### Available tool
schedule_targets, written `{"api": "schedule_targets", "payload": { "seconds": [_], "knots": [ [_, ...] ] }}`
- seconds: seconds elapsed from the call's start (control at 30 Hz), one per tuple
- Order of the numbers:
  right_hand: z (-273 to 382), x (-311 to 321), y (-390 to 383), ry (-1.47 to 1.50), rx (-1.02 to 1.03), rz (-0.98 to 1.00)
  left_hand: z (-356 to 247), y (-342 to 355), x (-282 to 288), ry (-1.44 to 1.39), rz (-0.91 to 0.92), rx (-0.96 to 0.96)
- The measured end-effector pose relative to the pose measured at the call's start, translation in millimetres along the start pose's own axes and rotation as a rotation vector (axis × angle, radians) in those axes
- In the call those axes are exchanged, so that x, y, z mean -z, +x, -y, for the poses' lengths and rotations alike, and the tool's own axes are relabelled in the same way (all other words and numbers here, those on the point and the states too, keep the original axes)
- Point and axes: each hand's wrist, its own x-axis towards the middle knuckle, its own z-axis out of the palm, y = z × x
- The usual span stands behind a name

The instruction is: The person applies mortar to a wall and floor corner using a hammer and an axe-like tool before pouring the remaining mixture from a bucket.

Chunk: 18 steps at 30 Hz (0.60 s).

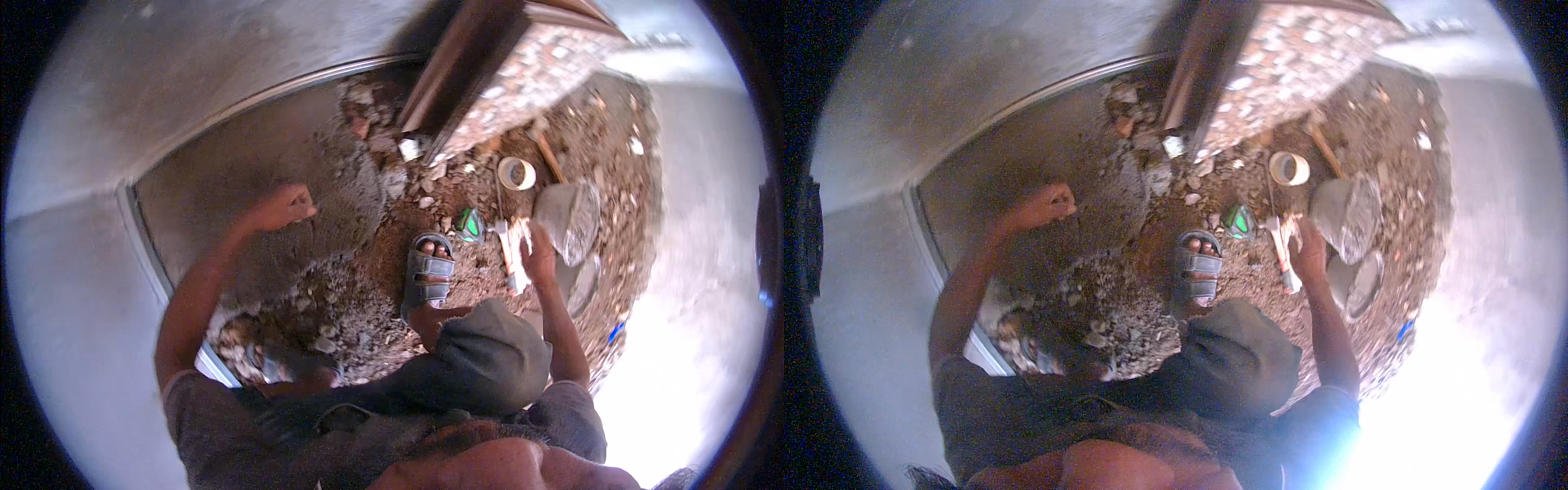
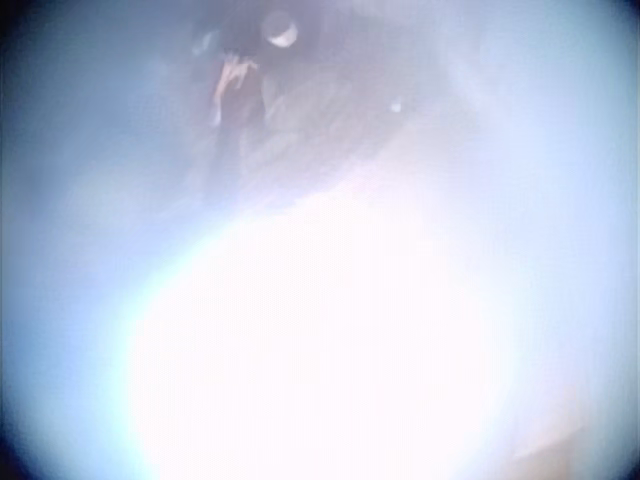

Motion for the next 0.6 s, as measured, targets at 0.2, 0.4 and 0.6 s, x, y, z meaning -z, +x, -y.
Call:
{"api": "schedule_targets", "payload": {
  "seconds": [0.2, 0.4, 0.6],
  "knots": [
    [134.3, 177.7, 204.8, 0.110, 0.357, -0.577, -0.7, -117.1, -29.8, 0.432, 0.347, 0.384],
    [130.5, 180.3, 291.7, 0.099, 0.670, -0.400, -11.0, -247.7, -164.9, 0.158, -0.008, 0.710],
    [106.9, 165.0, 301.5, 0.098, 0.870, -0.630, -37.8, -283.7, -237.4, 0.252, -0.067, 0.830]
  ]
}}
